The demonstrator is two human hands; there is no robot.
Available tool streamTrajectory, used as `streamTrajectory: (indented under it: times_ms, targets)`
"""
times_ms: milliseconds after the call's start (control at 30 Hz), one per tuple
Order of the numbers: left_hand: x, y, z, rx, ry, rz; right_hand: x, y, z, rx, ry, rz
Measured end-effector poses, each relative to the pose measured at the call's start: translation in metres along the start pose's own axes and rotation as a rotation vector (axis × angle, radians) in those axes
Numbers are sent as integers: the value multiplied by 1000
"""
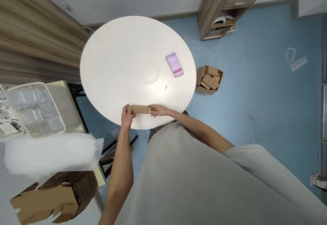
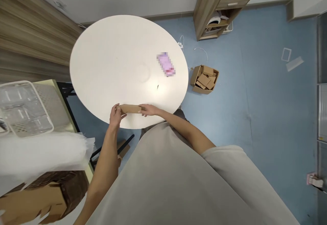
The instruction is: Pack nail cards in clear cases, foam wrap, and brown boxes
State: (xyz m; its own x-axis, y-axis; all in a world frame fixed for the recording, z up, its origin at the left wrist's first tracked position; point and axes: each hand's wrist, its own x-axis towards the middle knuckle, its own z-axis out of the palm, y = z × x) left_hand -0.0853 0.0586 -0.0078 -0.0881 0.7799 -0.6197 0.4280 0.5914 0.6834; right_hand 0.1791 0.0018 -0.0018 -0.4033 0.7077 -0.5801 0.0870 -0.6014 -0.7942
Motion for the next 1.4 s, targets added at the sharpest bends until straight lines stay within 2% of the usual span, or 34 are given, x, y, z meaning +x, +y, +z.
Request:
streamTrajectory:
  times_ms: [67,133,267,400,500,700,800,867,933,1033,1100,1300,1400]
  targets:
    - [-16,6,23,15,34,-13,-14,1,-18,18,4,53]
    - [-38,17,60,32,15,-10,-41,9,-43,51,53,147]
    - [-80,44,158,109,-99,2,-117,42,-109,134,147,244]
    - [-96,75,253,287,-317,57,-196,84,-170,364,287,344]
    - [-96,106,315,394,-458,179,-242,105,-204,442,458,335]
    - [-108,176,430,436,-579,506,-304,124,-267,504,850,233]
    - [-117,203,478,377,-687,605,-329,129,-302,528,1005,131]
    - [-121,216,498,347,-718,646,-342,133,-323,571,1104,115]
    - [-123,221,505,345,-709,645,-350,137,-337,601,1170,160]
    - [-125,214,487,391,-667,581,-349,144,-343,598,1170,236]
    - [-129,197,459,435,-662,518,-341,148,-336,587,1126,250]
    - [-152,123,356,534,-674,185,-309,151,-293,556,931,283]
    - [-159,100,318,535,-633,91,-293,146,-272,515,855,278]
